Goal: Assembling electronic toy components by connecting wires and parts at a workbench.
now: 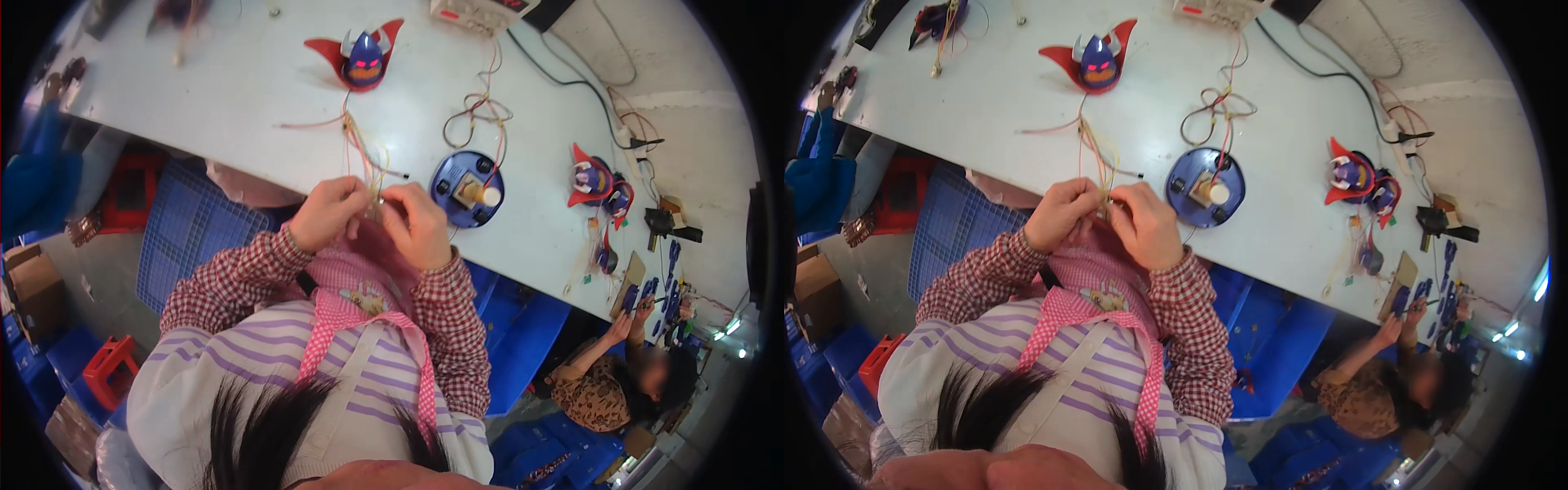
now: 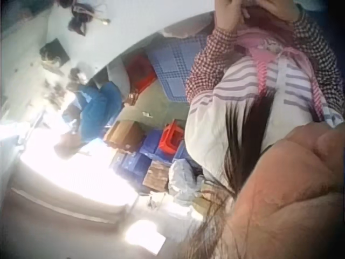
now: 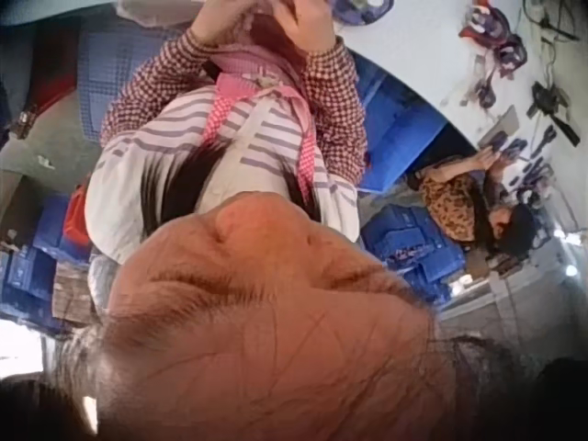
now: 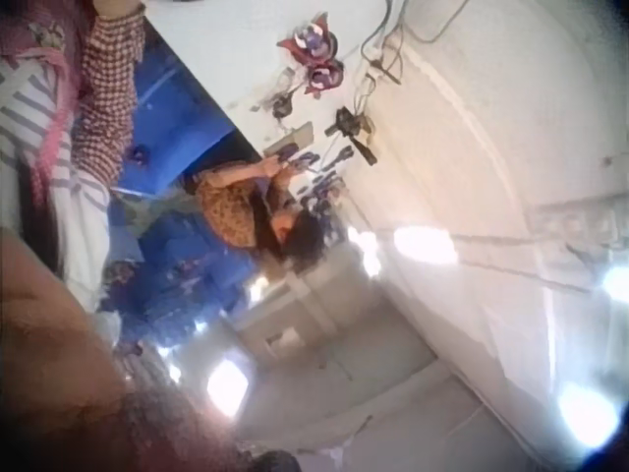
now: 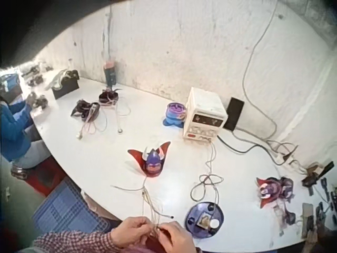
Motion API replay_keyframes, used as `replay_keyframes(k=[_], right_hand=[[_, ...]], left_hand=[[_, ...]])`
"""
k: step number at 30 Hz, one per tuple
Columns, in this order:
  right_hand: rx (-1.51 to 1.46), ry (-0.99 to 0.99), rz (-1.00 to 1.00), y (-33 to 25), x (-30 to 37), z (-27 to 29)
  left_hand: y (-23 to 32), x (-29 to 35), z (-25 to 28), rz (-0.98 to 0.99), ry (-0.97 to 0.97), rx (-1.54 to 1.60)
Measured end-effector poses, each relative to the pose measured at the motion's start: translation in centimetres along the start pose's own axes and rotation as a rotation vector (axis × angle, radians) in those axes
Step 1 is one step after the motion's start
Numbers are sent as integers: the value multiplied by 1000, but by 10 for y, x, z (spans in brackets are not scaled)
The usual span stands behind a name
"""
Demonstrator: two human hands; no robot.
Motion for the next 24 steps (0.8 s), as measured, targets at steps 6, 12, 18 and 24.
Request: replay_keyframes(k=[6,12,18,24], right_hand=[[-69,3,20,1,3,2],[-69,17,32,7,3,0],[-58,52,52,8,3,-1],[-73,66,39,10,6,-5]], left_hand=[[3,-4,3,-33,-33,-92],[9,-10,4,-18,-108,-180],[19,-7,-2,55,-96,-209],[15,-8,0,54,-87,-205]])
Point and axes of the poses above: each hand's wrist, its own x-axis away from the middle knuckle, its own z-axis out of the back of the hand, y = z × x, the point moved 3 cm from there along -x, towards the middle knuckle, and after that the axes turned 8 degrees about x, right-handed, at the moved point
